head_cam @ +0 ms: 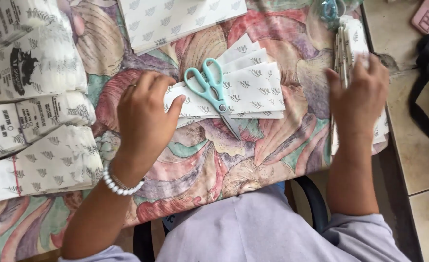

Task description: Folding printed paper food wrappers and organizing them into neat stacks on a table.

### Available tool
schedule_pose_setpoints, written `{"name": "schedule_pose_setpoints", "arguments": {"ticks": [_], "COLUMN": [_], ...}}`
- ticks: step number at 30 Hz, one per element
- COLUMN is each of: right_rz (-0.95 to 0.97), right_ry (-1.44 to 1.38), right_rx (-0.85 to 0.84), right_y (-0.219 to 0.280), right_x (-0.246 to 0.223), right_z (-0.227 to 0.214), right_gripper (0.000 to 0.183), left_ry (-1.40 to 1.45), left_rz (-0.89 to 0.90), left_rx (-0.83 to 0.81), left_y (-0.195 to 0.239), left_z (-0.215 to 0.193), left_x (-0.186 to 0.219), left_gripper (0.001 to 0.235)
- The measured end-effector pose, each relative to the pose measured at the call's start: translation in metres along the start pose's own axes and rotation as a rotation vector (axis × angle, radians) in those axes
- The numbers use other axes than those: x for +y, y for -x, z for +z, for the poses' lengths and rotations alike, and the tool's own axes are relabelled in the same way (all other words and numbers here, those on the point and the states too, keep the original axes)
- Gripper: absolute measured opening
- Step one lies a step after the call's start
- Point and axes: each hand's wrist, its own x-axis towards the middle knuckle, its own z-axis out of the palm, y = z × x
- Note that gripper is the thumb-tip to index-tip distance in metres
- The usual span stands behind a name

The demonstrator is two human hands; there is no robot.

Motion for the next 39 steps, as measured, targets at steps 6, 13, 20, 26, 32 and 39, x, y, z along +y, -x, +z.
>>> {"name": "schedule_pose_setpoints", "arguments": {"ticks": [6,13,20,26,32,39], "right_rz": [0.21,0.014,-0.528,-0.438,-0.383,-0.484], "right_ry": [0.232,0.162,-0.396,-0.635,-0.656,-0.304], "right_rx": [-0.121,0.131,-0.182,-0.589,-0.665,-0.244], "right_y": [0.047,0.047,0.046,0.039,0.018,0.029], "right_x": [0.087,0.06,-0.069,-0.108,-0.136,-0.088], "right_z": [0.03,-0.02,-0.045,-0.026,-0.051,-0.034], "right_gripper": [0.032,0.008,0.009,0.005,0.002,0.098], "left_ry": [0.116,0.328,0.312,0.329,0.59,0.713], "left_rz": [0.213,0.295,0.444,0.443,0.179,-0.174], "left_rx": [0.17,0.116,0.029,-0.213,-0.146,0.04], "left_y": [-0.007,0.0,0.026,0.082,0.109,0.117], "left_z": [-0.013,-0.007,-0.003,0.007,0.031,0.035], "left_x": [0.019,0.044,0.037,0.018,0.014,0.014], "left_gripper": [0.02,0.018,0.07,0.049,0.011,0.015]}}
